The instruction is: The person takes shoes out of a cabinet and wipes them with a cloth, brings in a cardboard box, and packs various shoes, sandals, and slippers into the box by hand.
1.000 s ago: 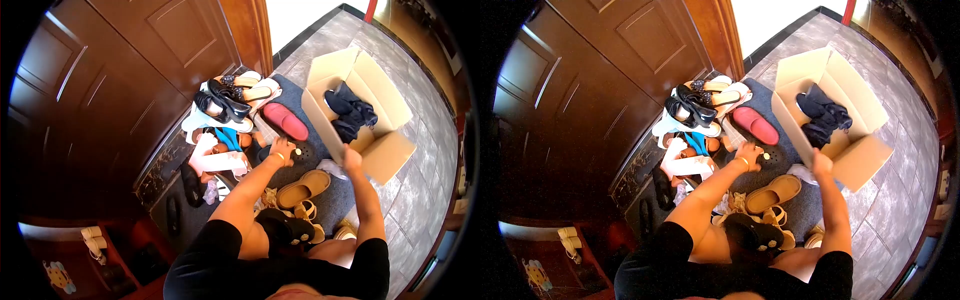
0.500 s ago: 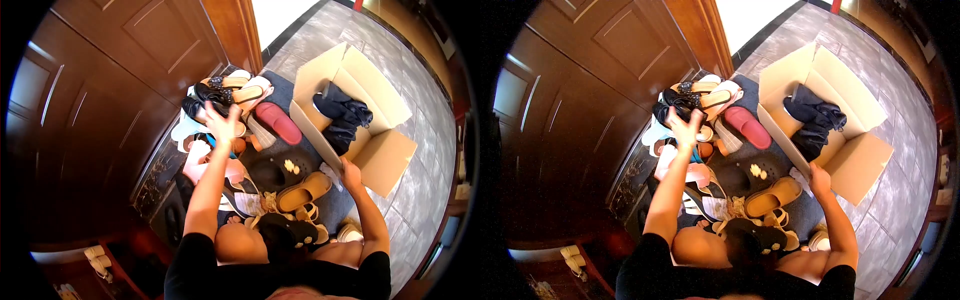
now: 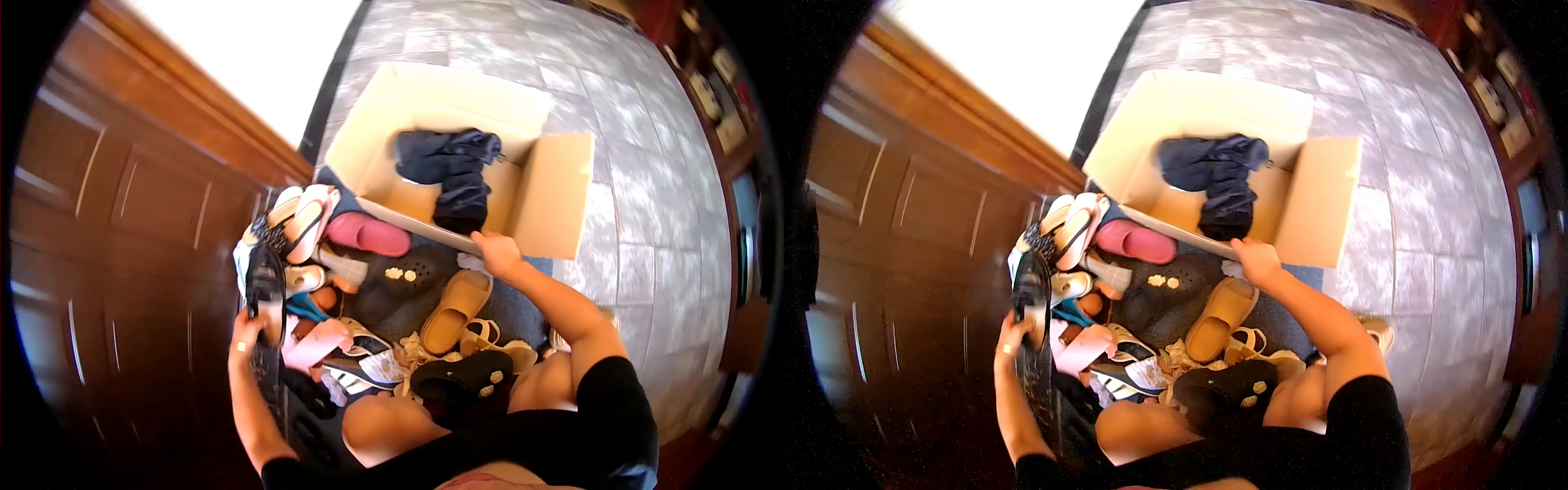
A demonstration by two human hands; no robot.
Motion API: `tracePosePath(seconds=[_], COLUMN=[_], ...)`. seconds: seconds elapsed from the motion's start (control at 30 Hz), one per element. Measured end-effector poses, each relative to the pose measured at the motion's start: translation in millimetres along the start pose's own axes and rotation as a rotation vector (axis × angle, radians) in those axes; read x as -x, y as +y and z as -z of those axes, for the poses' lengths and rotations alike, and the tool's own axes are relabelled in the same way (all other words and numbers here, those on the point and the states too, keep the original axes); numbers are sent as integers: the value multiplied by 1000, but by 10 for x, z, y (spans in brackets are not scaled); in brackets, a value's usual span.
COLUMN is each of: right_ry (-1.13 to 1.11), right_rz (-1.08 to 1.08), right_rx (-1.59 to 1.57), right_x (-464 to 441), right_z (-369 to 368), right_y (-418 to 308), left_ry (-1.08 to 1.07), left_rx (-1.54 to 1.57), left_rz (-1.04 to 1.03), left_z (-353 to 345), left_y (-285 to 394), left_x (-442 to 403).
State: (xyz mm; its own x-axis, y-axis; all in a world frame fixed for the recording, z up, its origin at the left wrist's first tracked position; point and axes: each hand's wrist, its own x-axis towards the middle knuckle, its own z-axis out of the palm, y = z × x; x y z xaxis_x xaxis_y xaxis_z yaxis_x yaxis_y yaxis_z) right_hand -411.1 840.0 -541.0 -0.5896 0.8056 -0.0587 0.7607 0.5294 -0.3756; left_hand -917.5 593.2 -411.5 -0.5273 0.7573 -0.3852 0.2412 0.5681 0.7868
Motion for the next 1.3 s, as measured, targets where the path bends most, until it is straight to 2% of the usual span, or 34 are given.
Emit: tracePosePath(seconds=[0.07, 0.13, 0.2, 0.23, 0.27, 0.3, 0.33, 0.37, 0.4, 0.43, 0.47, 0.5, 0.53, 0.63, 0.7, 0.77, 0.83, 0.9, 0.97, 1.03, 1.1, 1.13, 1.23, 1.3], right_ry=[-2, -16, -28, -18, -5, 11, 9, 6, -1, 14, 29, 44, 60, 106, 100, 72, 10, -38, -78, 205, 342, 218, 82, 82], right_rz=[-26, -25, -29, -19, -13, -10, -15, -23, -31, -13, 5, 23, 34, 58, 62, 52, 31, -26, -134, -113, -223, -351, -617, -514], right_rx=[-37, -28, 4, 4, 5, 9, 27, 43, 58, 53, 51, 53, 60, 88, 64, 29, -74, -134, -158, -108, 25, 23, -171, -17], right_x=[8, 12, -13, -8, 1, 9, 7, 3, 7, 17, 25, 25, 15, 63, 70, 55, 5, -144, -430, -671, -890, -994, -1162, -1219], right_z=[117, 80, 35, 20, 13, 10, 4, -12, -37, -59, -75, -87, -140, -19, -61, -20, 153, 420, 711, 842, 893, 884, 520, 376], right_y=[-90, -69, -49, -53, -50, -35, -25, -25, -28, -22, -7, 23, 49, 14, 65, 97, 28, -84, -193, -172, -133, -84, 179, 211], left_ry=[-180, -298, -436, -509, -490, -489, -500, -507, -604, -629, -743, -840, -770, -607, -449, -256, -150, -160, -134, -75, -75, -54, -15, -34], left_rx=[-44, 24, -61, -21, -4, 130, 103, 73, 128, 44, 72, 57, -122, -48, -169, -426, -768, -921, -901, -917, -928, -924, -953, -970], left_rz=[-83, -51, -183, -171, -254, -176, -349, -308, -398, -482, -392, -439, -473, -545, -550, -715, -753, -658, -684, -730, -711, -692, -657, -620], left_z=[40, -197, -360, -516, -802, -1091, -1373, -1660, -1906, -2214, -2516, -2829, -3063, -3598, -3562, -3421, -3315, -3317, -3407, -3536, -3681, -3752, -3878, -3855], left_y=[452, 1175, 1540, 1830, 2119, 2384, 2579, 2839, 2802, 2838, 2937, 2963, 3006, 2416, 2092, 1755, 1392, 1282, 1150, 1157, 1160, 1148, 1160, 1200], left_x=[357, 714, 697, 719, 734, 772, 691, 657, 362, 117, -21, -236, -321, -917, -1038, -975, -843, -612, -540, -511, -574, -584, -593, -575])
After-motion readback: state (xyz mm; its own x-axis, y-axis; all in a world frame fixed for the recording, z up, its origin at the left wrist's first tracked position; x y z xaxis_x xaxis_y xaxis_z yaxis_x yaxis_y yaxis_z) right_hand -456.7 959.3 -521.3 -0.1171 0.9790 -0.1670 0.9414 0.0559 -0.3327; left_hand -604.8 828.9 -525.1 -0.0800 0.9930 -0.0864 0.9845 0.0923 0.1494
